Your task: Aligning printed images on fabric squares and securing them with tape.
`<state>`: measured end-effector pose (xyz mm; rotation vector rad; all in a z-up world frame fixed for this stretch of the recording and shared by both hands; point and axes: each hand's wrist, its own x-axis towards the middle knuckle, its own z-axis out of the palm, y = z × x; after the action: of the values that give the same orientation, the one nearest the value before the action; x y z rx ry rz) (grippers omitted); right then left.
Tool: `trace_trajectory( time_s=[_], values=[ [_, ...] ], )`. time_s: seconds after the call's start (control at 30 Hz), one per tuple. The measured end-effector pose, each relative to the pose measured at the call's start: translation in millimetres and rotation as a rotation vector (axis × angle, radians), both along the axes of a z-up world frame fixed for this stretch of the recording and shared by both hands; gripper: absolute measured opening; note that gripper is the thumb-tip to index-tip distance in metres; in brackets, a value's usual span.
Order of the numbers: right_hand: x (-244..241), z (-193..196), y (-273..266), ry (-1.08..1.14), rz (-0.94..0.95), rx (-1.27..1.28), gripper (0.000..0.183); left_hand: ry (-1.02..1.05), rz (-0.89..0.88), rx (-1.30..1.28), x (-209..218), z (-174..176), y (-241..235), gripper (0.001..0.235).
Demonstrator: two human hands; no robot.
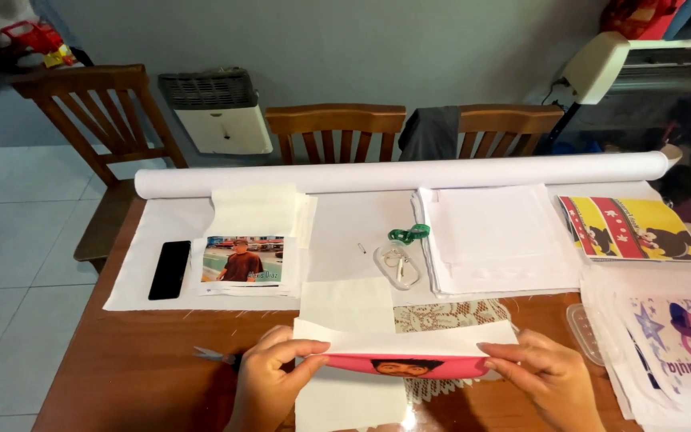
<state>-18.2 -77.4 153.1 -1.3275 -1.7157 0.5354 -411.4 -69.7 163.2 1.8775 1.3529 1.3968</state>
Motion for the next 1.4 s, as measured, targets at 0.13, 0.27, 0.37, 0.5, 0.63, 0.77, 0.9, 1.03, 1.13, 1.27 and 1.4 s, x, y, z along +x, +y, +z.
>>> trace_trajectory(
  time_s=[0.13,0.27,0.37,0.5,0.63,0.77,0.9,1.03,1.13,1.27,1.4],
  values=[
    [-2,-1,4,-0.080,0.052,0.034,0.026,0.012,0.031,-0.008,-4,0,0,0.008],
    [-2,-8,6,-0.073,0.069,0.062,0.026,0.032,0.055,-0.012,-6,-3,-1,0.010],
    [-6,-5,8,-0.036,0.130,0.096,0.026,0.027,0.094,-0.094,-8,-5,-2,0.009],
    [0,-20,15,-0.041,0.196,0.102,0.027,-0.026,0.069,-0.021,-10,-15,-2,0.006],
    [0,-22,21,-0.109,0.232,0.179,0.031,-0.137,0.071,-0.212,-9,-17,-6,0.005],
    [2,-38,25,-0.054,0.133,0.013,0.022,-0.137,0.098,-0.187,-12,-24,-9,0.008],
    [5,-59,42,-0.358,0.146,0.334,0.018,-0.074,0.090,-0.266,-17,-37,-15,0.003],
    [-2,-97,55,-0.317,0.443,0.570,0.017,0.036,-0.029,-0.057,-26,-54,-28,0.013],
    [-27,-99,17,-0.113,0.368,0.305,0.014,0.022,-0.035,0.027,-41,-112,-42,0.013],
    [-26,-130,-16,0.039,0.364,-0.201,0.017,-0.103,-0.043,-0.513,-49,-123,-73,0.008],
    [-42,-165,-2,0.039,0.318,-0.541,0.022,-0.057,0.153,-1.015,-54,-160,-56,0.011]
  ],
)
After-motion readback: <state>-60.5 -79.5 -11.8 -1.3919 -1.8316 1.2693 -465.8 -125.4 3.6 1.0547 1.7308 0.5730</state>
